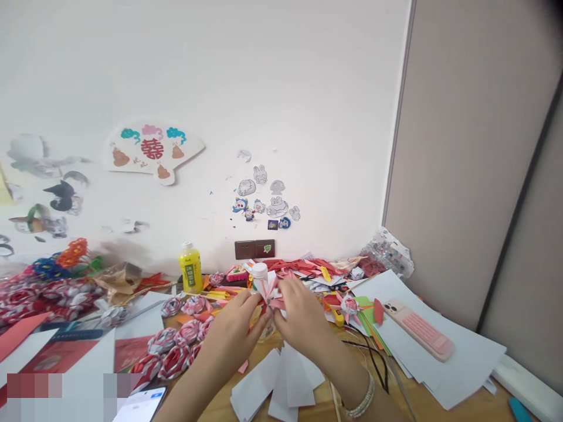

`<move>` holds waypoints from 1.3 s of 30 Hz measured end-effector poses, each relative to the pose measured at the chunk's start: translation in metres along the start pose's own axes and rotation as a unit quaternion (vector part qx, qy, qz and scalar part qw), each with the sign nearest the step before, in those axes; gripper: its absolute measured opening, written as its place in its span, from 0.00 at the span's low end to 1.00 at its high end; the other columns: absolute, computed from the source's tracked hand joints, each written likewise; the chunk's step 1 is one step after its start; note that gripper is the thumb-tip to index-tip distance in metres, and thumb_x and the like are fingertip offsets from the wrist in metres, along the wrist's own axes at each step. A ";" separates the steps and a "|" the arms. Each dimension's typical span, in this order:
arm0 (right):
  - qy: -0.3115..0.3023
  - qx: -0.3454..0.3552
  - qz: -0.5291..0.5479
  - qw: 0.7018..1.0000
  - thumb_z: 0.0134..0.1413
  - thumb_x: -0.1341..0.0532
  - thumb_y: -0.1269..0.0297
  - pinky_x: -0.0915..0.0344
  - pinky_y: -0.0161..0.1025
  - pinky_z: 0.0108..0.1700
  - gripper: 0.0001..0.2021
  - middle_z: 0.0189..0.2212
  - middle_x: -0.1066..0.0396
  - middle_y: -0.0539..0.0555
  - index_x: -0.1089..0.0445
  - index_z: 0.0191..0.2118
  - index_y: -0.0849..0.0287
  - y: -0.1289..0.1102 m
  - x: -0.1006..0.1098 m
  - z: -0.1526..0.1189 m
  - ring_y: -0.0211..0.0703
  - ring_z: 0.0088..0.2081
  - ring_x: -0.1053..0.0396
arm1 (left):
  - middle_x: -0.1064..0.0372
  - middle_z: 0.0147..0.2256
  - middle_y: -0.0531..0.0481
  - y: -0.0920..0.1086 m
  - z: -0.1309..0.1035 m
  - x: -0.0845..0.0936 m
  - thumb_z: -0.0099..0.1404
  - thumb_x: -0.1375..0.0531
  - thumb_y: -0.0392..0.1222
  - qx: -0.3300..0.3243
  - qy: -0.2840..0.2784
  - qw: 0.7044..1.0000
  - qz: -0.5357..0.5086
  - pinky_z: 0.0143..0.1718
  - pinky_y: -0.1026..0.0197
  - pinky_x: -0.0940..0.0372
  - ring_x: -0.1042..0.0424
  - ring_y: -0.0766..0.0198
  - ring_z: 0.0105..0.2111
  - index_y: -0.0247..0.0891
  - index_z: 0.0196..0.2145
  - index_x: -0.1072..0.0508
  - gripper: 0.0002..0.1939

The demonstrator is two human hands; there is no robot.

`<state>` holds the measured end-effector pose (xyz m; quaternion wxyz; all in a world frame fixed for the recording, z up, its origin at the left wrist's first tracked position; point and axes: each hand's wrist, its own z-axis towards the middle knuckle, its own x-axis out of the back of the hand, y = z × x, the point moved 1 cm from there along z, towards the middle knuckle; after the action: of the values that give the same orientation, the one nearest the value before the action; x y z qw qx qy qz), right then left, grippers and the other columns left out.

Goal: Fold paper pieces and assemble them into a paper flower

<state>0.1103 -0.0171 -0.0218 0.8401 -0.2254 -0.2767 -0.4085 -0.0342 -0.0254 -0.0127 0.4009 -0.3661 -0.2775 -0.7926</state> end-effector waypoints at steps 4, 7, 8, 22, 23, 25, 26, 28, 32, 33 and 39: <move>0.023 0.089 -0.057 0.994 0.50 0.46 0.71 0.43 0.47 0.46 0.16 0.44 0.38 0.59 0.42 0.46 0.61 0.002 0.010 0.003 0.49 0.45 0.44 | 0.33 0.28 0.49 -0.004 -0.001 -0.002 0.61 0.52 0.42 -0.014 -0.031 0.999 0.012 0.28 0.60 0.38 0.33 0.59 0.29 0.40 0.28 0.34 0.10; 0.034 0.141 -0.103 0.984 0.54 0.48 0.73 0.48 0.50 0.50 0.13 0.47 0.38 0.58 0.40 0.46 0.61 0.001 0.004 0.002 0.49 0.47 0.45 | 0.34 0.27 0.49 -0.006 0.000 -0.010 0.62 0.54 0.37 -0.043 -0.042 0.997 0.049 0.27 0.61 0.40 0.34 0.61 0.27 0.39 0.27 0.34 0.11; 0.044 0.149 -0.113 0.981 0.54 0.49 0.73 0.49 0.50 0.51 0.13 0.48 0.38 0.59 0.41 0.47 0.61 0.001 0.002 0.002 0.49 0.48 0.46 | 0.34 0.27 0.48 -0.006 0.001 -0.013 0.61 0.53 0.36 -0.058 -0.030 0.995 0.072 0.27 0.61 0.40 0.34 0.61 0.26 0.38 0.27 0.33 0.11; -0.064 0.104 -0.152 0.981 0.51 0.43 0.71 0.46 0.36 0.26 0.00 0.24 0.37 0.53 0.37 0.32 0.61 0.013 -0.005 0.001 0.42 0.28 0.40 | 0.30 0.24 0.51 -0.003 0.002 -0.009 0.58 0.48 0.31 -0.147 0.078 0.966 0.199 0.34 0.56 0.46 0.37 0.59 0.28 0.40 0.29 0.31 0.08; -0.078 0.122 -0.153 0.978 0.52 0.44 0.72 0.47 0.35 0.26 0.01 0.24 0.37 0.53 0.37 0.31 0.61 0.013 -0.004 0.000 0.42 0.28 0.40 | 0.31 0.23 0.51 -0.003 0.001 -0.010 0.58 0.49 0.30 -0.149 0.085 0.964 0.202 0.34 0.56 0.47 0.37 0.59 0.27 0.40 0.28 0.31 0.10; -0.094 0.144 -0.146 0.974 0.52 0.45 0.74 0.49 0.35 0.25 0.03 0.23 0.37 0.52 0.37 0.30 0.61 0.013 0.001 -0.001 0.41 0.27 0.40 | 0.32 0.22 0.51 -0.002 0.001 -0.012 0.57 0.50 0.28 -0.149 0.093 0.964 0.202 0.33 0.57 0.47 0.37 0.60 0.27 0.40 0.27 0.32 0.11; -0.097 0.148 -0.142 0.974 0.53 0.46 0.74 0.50 0.35 0.25 0.05 0.23 0.37 0.52 0.37 0.29 0.60 0.013 0.003 -0.001 0.40 0.27 0.41 | 0.32 0.22 0.52 -0.002 0.001 -0.013 0.57 0.51 0.27 -0.148 0.094 0.964 0.198 0.32 0.57 0.48 0.37 0.60 0.27 0.40 0.27 0.32 0.12; -0.089 0.146 -0.132 0.976 0.53 0.48 0.74 0.52 0.36 0.24 0.07 0.21 0.38 0.51 0.38 0.27 0.60 0.012 0.006 -0.001 0.39 0.25 0.42 | 0.32 0.21 0.52 -0.001 0.001 -0.012 0.56 0.50 0.26 -0.143 0.090 0.967 0.190 0.30 0.58 0.49 0.37 0.60 0.27 0.40 0.27 0.32 0.12; -0.049 0.144 -0.099 0.983 0.53 0.49 0.73 0.54 0.36 0.24 0.09 0.20 0.40 0.50 0.39 0.24 0.60 0.009 0.006 -0.002 0.38 0.24 0.45 | 0.31 0.21 0.53 0.003 -0.002 -0.008 0.57 0.50 0.27 -0.134 0.099 0.970 0.177 0.29 0.58 0.50 0.37 0.60 0.25 0.40 0.24 0.32 0.12; -0.040 0.146 -0.090 0.984 0.53 0.49 0.74 0.54 0.36 0.24 0.09 0.19 0.40 0.50 0.39 0.23 0.60 0.008 0.005 -0.002 0.38 0.24 0.45 | 0.31 0.20 0.52 0.004 -0.003 -0.007 0.58 0.51 0.28 -0.129 0.108 0.970 0.177 0.29 0.59 0.50 0.38 0.61 0.25 0.40 0.24 0.32 0.12; -0.033 0.144 -0.067 0.987 0.56 0.51 0.74 0.52 0.35 0.26 0.10 0.21 0.40 0.51 0.39 0.25 0.61 0.013 -0.001 0.001 0.39 0.26 0.44 | 0.31 0.21 0.52 -0.002 0.000 -0.009 0.60 0.51 0.31 -0.132 0.132 0.968 0.169 0.29 0.59 0.49 0.38 0.61 0.25 0.39 0.27 0.32 0.10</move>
<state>0.1199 -0.0087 -0.0240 0.8249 -0.0963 -0.3745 -0.4124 -0.0320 -0.0210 -0.0203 0.5105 -0.3492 -0.0488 -0.7843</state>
